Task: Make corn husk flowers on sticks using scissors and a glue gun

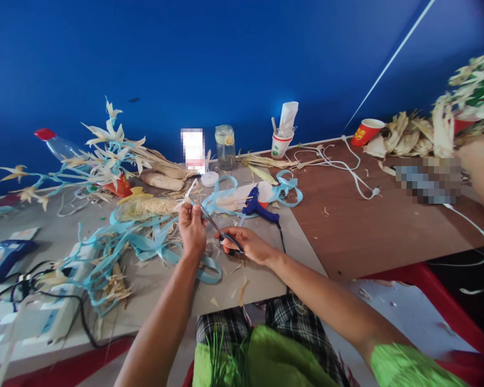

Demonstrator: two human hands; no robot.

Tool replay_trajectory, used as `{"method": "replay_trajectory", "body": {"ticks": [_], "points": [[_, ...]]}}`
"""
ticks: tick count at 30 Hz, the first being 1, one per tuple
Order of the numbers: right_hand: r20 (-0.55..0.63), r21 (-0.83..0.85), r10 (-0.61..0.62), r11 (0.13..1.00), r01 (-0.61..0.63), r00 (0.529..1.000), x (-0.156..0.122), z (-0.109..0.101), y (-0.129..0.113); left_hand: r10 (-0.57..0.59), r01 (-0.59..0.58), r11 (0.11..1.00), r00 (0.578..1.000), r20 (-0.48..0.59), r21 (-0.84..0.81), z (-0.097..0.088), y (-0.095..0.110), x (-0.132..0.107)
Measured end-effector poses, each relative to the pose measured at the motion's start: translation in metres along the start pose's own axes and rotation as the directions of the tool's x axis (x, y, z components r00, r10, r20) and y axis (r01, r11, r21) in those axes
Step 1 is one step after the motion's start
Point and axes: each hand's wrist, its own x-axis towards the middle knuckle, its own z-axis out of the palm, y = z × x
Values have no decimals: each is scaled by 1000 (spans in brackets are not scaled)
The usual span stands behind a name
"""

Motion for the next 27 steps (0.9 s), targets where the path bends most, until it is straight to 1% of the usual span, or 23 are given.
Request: {"method": "replay_trajectory", "body": {"ticks": [2,5,8,11,15,19,23,27], "points": [[29,46,-4,999,3,1000,1,-2,4,-18,18,1000,1000,-18,-10,1,1,-2],[77,124,-2,992,-8,997,3,-4,10,-37,38,999,998,-45,21,2,4,-5],[118,179,10,983,-31,993,4,-4,13,-34,38,998,997,-69,57,4,4,-7],[137,212,19,976,-49,990,4,-3,13,-33,38,998,995,-95,57,6,2,-8],[145,201,16,978,-46,989,4,-3,14,-32,40,997,993,-114,62,7,-3,-7],[129,157,17,987,-37,992,6,-3,16,-5,14,997,993,-114,81,6,-5,-7],[127,180,30,982,-53,991,6,-2,17,-6,19,994,993,-121,107,6,-5,-7],[114,185,28,981,-49,993,4,-1,16,32,-14,991,991,-130,134,7,-4,-8]]}}
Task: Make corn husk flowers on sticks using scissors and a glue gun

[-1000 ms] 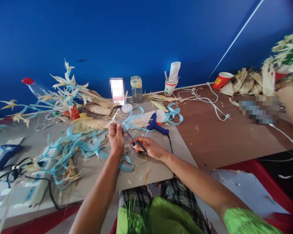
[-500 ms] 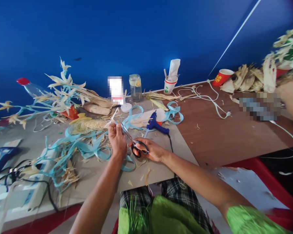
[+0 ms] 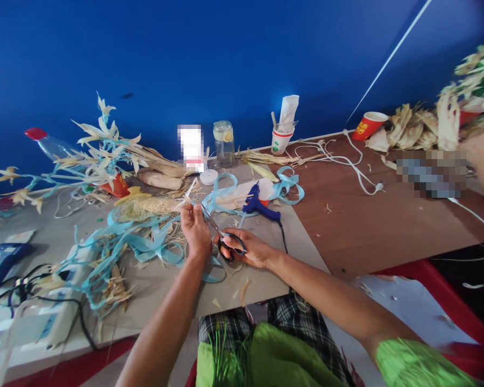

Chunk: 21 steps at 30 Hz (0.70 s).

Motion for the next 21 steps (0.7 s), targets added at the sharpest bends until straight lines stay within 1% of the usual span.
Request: {"method": "replay_trajectory", "body": {"ticks": [5,10,15,18,21], "points": [[-20,-18,-43,999,43,999,-1,4,-1,5,-5,1000,1000,-16,19,2,3,-1],[-30,-44,-78,996,77,997,-2,5,-1,-5,5,1000,1000,-23,24,2,-1,-2],[-46,-24,-94,995,93,995,-1,5,2,66,-64,996,997,-40,59,2,-4,-1],[-38,-3,-101,995,101,994,-1,6,1,87,-85,994,996,-28,68,3,-4,-1],[-47,0,-113,994,113,993,-2,6,1,120,-117,987,993,-22,114,5,-4,-2]]}}
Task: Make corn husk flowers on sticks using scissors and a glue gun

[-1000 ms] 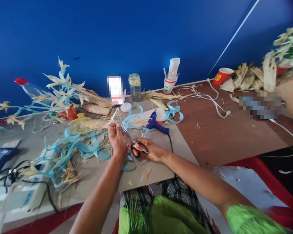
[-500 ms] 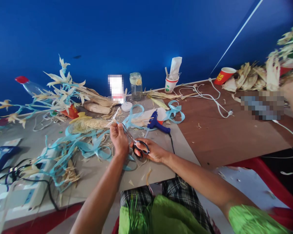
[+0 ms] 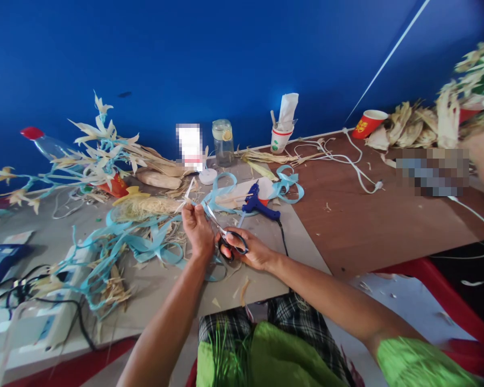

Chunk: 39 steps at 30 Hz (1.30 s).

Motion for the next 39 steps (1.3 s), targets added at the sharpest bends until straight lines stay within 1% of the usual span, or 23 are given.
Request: {"method": "replay_trajectory", "body": {"ticks": [2,5,8,13,16,20,27,30,34,39], "points": [[-4,-6,-12,1000,12,1000,0,-1,1,21,-21,999,1000,3,32,1,-1,-1],[-13,-14,-40,999,40,999,1,-3,4,36,-37,999,999,32,32,1,-1,-3],[-35,-6,-57,998,57,998,1,-3,6,22,-23,1000,998,50,15,2,1,-4],[-67,4,-61,998,62,996,0,-1,6,11,-12,1000,999,39,3,3,5,-6],[-57,32,-53,998,55,997,0,-1,6,5,-5,1000,999,38,0,4,7,-7],[-29,83,-21,996,23,999,1,-3,7,-48,47,999,997,53,24,5,8,-9],[-62,90,-36,995,42,997,2,-4,8,-10,9,997,1000,21,71,6,9,-8],[-72,80,-43,996,49,996,2,-3,8,-33,30,998,999,43,64,6,7,-9],[-67,86,-12,996,18,998,2,-4,9,-74,72,997,995,64,41,6,4,-10],[-68,86,-12,996,18,998,3,-6,9,-90,90,996,992,85,13,6,0,-10]]}}
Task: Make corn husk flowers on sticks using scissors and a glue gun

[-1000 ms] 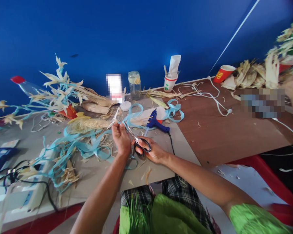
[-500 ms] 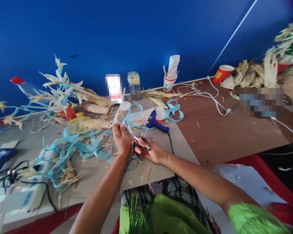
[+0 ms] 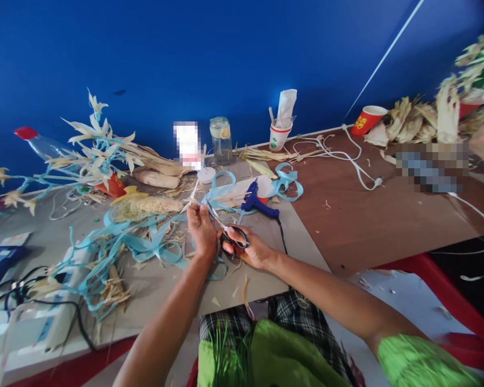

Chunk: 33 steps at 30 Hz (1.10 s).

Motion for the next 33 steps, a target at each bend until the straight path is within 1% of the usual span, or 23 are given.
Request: {"method": "replay_trajectory", "body": {"ticks": [5,10,13,17,20,23,26,33], "points": [[-13,-23,-35,999,35,999,0,1,-1,31,-31,999,999,-12,35,-1,-6,1],[-10,8,-13,1000,13,1000,0,-1,2,15,-15,999,1000,3,51,-1,-8,0],[-9,19,-14,1000,14,1000,1,-2,1,33,-34,998,999,4,54,0,-8,0],[-39,7,-39,999,39,998,1,0,-2,24,-24,999,999,28,30,0,-8,-2],[-50,0,-50,999,50,997,0,1,-3,35,-36,999,999,23,24,-1,-9,-2],[-34,11,-25,1000,25,999,0,1,-2,41,-41,999,999,19,10,0,-11,-2],[-30,36,3,999,-2,1000,0,-1,0,25,-25,1000,1000,18,-12,0,-12,-2],[-53,37,-23,999,25,998,1,-1,1,-17,19,997,999,33,-71,0,-9,-5]]}}
